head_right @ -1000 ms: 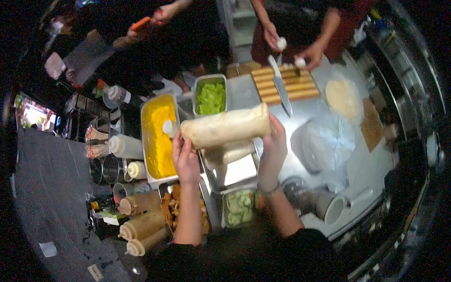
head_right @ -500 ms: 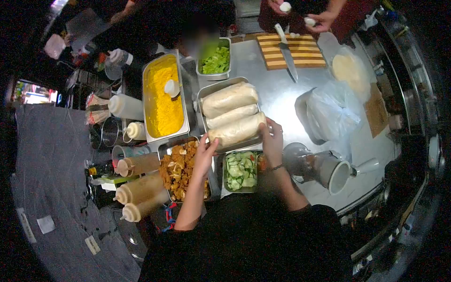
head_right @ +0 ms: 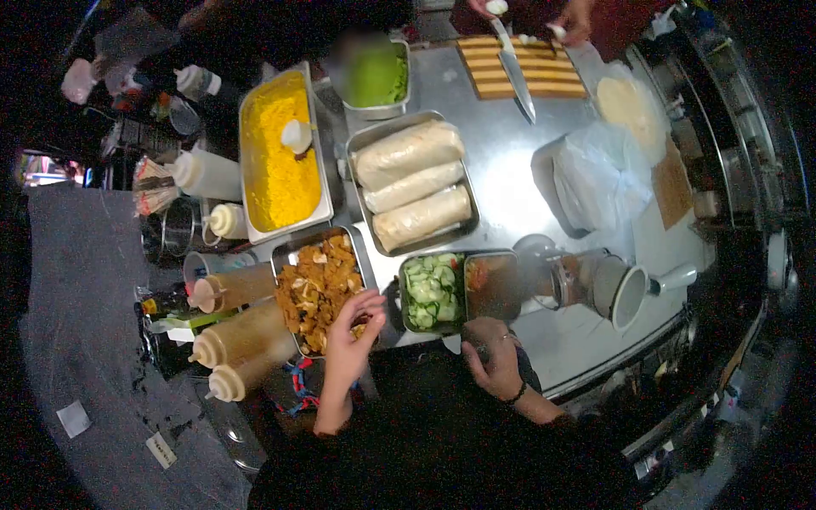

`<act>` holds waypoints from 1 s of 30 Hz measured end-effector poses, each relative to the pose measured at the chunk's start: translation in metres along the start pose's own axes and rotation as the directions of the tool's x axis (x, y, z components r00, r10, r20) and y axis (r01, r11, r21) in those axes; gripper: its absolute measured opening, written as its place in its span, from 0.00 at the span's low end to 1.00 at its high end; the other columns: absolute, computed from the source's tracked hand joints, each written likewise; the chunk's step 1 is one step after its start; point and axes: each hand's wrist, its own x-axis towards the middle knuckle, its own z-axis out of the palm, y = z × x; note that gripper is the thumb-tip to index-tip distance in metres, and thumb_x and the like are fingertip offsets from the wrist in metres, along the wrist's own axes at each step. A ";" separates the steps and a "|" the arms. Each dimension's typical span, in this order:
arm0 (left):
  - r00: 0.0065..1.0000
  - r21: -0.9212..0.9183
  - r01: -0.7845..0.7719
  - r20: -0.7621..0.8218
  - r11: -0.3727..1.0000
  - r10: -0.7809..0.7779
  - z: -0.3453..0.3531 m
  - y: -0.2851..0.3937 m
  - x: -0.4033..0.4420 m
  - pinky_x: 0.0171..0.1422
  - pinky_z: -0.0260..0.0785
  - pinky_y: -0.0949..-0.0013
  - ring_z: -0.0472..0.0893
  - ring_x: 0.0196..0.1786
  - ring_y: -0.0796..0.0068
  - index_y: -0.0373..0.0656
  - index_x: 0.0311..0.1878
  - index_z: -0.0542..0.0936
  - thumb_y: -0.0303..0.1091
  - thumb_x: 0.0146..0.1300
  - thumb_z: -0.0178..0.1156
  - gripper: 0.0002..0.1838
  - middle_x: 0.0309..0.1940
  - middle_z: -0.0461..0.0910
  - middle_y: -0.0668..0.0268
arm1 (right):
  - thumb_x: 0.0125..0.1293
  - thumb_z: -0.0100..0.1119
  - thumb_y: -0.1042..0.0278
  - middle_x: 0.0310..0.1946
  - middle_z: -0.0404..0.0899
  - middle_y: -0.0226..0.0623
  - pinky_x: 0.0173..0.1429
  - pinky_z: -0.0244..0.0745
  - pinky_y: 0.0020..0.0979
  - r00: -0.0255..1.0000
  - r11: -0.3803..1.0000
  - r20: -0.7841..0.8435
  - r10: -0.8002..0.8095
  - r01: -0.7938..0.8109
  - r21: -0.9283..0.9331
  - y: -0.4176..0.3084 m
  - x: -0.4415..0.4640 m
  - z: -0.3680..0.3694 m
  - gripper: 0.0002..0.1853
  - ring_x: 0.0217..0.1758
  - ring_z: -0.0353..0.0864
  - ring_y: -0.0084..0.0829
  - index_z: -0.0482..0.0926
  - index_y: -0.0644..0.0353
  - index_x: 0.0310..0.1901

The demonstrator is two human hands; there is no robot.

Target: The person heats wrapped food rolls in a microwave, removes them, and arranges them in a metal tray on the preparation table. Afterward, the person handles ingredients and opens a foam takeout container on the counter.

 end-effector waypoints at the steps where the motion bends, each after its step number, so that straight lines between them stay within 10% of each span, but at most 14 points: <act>1: 0.999 0.030 0.002 0.039 1.000 -0.004 0.008 -0.006 -0.001 0.53 0.67 0.70 0.78 0.46 0.73 0.37 0.54 0.72 0.32 0.59 0.60 0.20 0.45 0.78 0.58 | 0.55 0.59 0.73 0.44 0.74 0.48 0.53 0.67 0.41 1.000 1.000 -0.001 0.010 -0.010 -0.007 -0.001 -0.006 0.001 0.16 0.49 0.72 0.48 0.72 0.63 0.47; 18: 0.994 0.177 -0.097 -0.028 0.980 0.103 0.201 -0.006 -0.154 0.44 0.71 0.68 0.80 0.41 0.70 0.41 0.50 0.74 0.38 0.57 0.61 0.19 0.40 0.80 0.60 | 0.53 0.58 0.76 0.43 0.73 0.48 0.51 0.67 0.39 0.929 0.927 -0.065 -0.365 0.369 0.071 0.086 -0.135 -0.159 0.16 0.46 0.72 0.46 0.72 0.65 0.45; 30: 0.937 0.796 -0.039 -0.181 0.605 0.298 0.175 -0.010 -0.049 0.49 0.69 0.60 0.77 0.45 0.57 0.44 0.49 0.75 0.40 0.53 0.60 0.20 0.41 0.79 0.57 | 0.57 0.53 0.79 0.43 0.70 0.39 0.47 0.66 0.27 0.885 0.935 -0.313 -0.344 0.353 -0.028 0.121 -0.182 -0.261 0.16 0.43 0.70 0.29 0.69 0.65 0.49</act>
